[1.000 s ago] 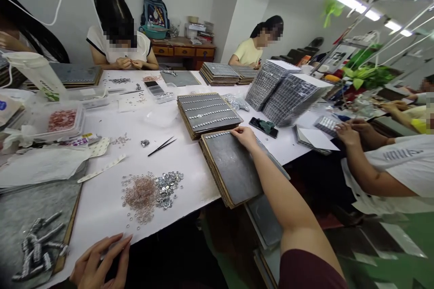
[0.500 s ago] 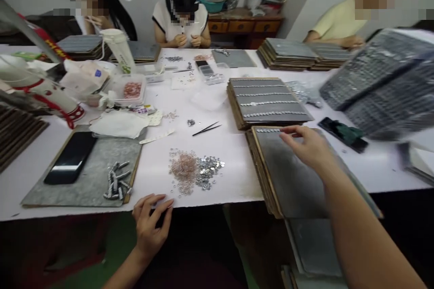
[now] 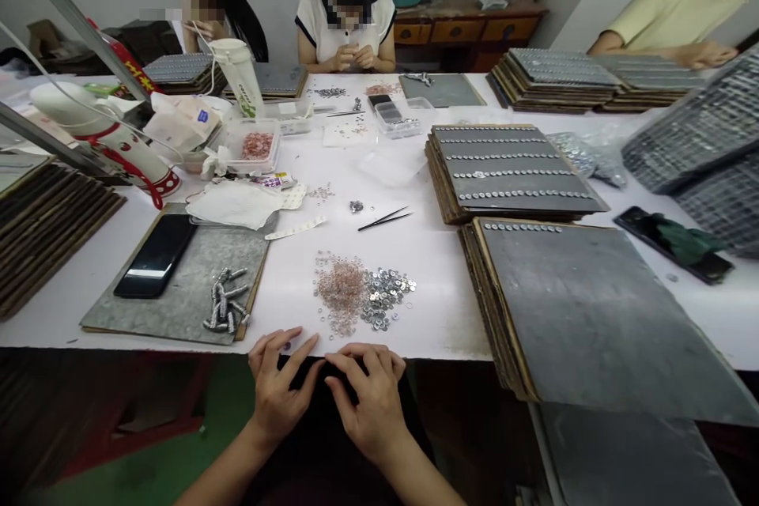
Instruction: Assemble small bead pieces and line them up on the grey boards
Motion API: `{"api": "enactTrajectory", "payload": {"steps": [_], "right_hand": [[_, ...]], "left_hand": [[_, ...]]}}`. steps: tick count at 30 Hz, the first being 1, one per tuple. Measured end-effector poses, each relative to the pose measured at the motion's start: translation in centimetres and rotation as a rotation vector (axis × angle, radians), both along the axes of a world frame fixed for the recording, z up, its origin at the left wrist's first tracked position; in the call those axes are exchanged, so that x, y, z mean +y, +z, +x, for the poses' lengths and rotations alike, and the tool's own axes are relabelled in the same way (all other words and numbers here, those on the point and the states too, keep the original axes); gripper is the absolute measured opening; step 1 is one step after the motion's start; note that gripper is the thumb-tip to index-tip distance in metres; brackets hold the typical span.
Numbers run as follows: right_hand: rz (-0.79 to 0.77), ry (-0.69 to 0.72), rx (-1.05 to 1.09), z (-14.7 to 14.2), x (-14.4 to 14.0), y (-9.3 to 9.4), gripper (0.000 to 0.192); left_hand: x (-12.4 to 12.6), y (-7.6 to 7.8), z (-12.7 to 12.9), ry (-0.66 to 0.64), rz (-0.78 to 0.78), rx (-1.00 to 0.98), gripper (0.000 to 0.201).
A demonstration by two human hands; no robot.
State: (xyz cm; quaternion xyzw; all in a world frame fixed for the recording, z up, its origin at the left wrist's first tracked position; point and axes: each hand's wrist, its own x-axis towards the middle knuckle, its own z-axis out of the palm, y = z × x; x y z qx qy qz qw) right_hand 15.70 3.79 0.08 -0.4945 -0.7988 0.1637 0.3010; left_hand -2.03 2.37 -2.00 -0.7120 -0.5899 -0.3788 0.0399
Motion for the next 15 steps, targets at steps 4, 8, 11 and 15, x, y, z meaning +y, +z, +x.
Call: {"api": "enactTrajectory", "payload": {"steps": [4, 8, 11, 15], "right_hand": [[0.043, -0.048, -0.074, -1.0, -0.2, -0.4, 0.037], [0.029, -0.079, -0.074, -1.0, -0.1, -0.3, 0.042], [-0.006, 0.006, -0.004, -0.7, -0.5, 0.1, 0.042], [-0.083, 0.111, 0.091, -0.5, -1.5, 0.8, 0.021]], "left_hand": [[-0.5, 0.1, -0.7, -0.027, 0.067, -0.037, 0.024], [-1.4, 1.1, -0.8, -0.041, 0.041, -0.143, 0.022], [-2.4, 1.9, -0.1, -0.125, -0.185, -0.506, 0.011], [-3.3, 2.3, 1.2, -0.165, -0.64, -1.144, 0.012]]}}
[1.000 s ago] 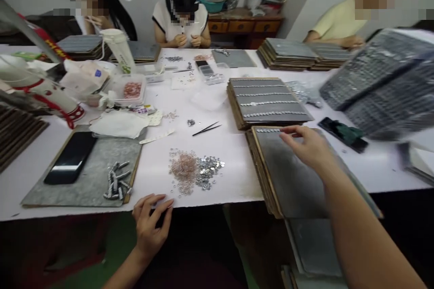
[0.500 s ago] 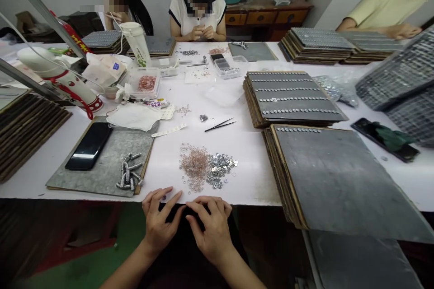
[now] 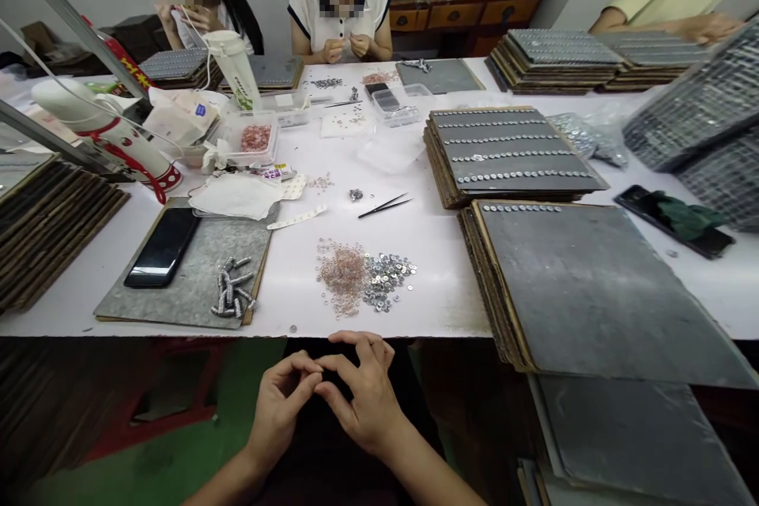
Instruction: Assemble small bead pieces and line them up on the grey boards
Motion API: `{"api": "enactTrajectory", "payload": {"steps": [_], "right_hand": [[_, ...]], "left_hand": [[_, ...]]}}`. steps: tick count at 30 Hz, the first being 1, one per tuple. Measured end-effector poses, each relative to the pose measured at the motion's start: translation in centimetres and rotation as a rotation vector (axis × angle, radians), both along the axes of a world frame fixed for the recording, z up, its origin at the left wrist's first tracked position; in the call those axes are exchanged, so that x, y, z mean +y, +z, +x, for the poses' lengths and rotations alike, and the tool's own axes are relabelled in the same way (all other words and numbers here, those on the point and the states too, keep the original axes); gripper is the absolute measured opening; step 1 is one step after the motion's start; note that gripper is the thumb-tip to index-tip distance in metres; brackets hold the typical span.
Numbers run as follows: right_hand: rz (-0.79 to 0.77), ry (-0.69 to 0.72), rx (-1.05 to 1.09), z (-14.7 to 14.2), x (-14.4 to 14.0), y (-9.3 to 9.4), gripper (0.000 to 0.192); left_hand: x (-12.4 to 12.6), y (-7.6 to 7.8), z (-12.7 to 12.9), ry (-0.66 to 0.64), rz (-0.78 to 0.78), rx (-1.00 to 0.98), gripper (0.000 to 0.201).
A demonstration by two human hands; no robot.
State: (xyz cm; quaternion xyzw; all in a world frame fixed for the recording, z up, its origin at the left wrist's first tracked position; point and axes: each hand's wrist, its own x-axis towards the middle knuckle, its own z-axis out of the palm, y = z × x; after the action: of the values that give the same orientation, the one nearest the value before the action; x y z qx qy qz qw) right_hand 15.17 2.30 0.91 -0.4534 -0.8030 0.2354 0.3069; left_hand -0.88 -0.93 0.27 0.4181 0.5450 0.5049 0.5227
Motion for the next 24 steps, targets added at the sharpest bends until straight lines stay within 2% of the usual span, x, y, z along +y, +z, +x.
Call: {"api": "enactTrajectory", "payload": {"steps": [2, 4, 6, 10, 12, 15, 18, 20, 22, 24], "right_hand": [[-0.007, -0.006, 0.041, 0.1, -0.4, 0.2, 0.011], [0.021, -0.052, 0.07, 0.5, -0.5, 0.2, 0.013], [0.073, -0.146, 0.091, 1.0, -0.5, 0.0, 0.014], [0.197, -0.357, 0.116, 2.2, -0.6, -0.4, 0.013], [0.257, -0.319, 0.078, 2.2, -0.7, -0.5, 0.01], [0.319, -0.165, -0.027, 1.5, -1.0, -0.4, 0.021], [0.37, -0.134, -0.044, 0.6, -1.0, -0.5, 0.014], [0.388, -0.126, -0.007, 0.4, -0.8, -0.6, 0.012], [0.376, -0.101, 0.033, 0.4, -0.4, -0.7, 0.009], [0.358, -0.092, 0.061, 0.6, 0.1, -1.0, 0.006]], "left_hand": [[-0.1, 0.1, 0.5, -0.002, -0.176, -0.255, 0.018], [0.0, 0.3, 0.8, 0.016, -0.308, -0.43, 0.022], [0.0, 0.4, 1.0, 0.035, -0.391, -0.521, 0.024], [0.0, 0.5, 1.1, 0.054, -0.447, -0.595, 0.023], [0.0, 0.5, 1.0, 0.048, -0.462, -0.628, 0.023], [-0.1, 0.5, 1.0, 0.042, -0.459, -0.65, 0.024], [-0.4, 0.3, 1.0, 0.042, -0.418, -0.598, 0.022], [-0.7, 0.0, 0.8, 0.041, -0.334, -0.485, 0.02], [-0.8, -0.3, 0.3, 0.051, -0.188, -0.278, 0.017], [-0.4, -0.4, -0.8, 0.102, 0.038, 0.013, 0.013]]}}
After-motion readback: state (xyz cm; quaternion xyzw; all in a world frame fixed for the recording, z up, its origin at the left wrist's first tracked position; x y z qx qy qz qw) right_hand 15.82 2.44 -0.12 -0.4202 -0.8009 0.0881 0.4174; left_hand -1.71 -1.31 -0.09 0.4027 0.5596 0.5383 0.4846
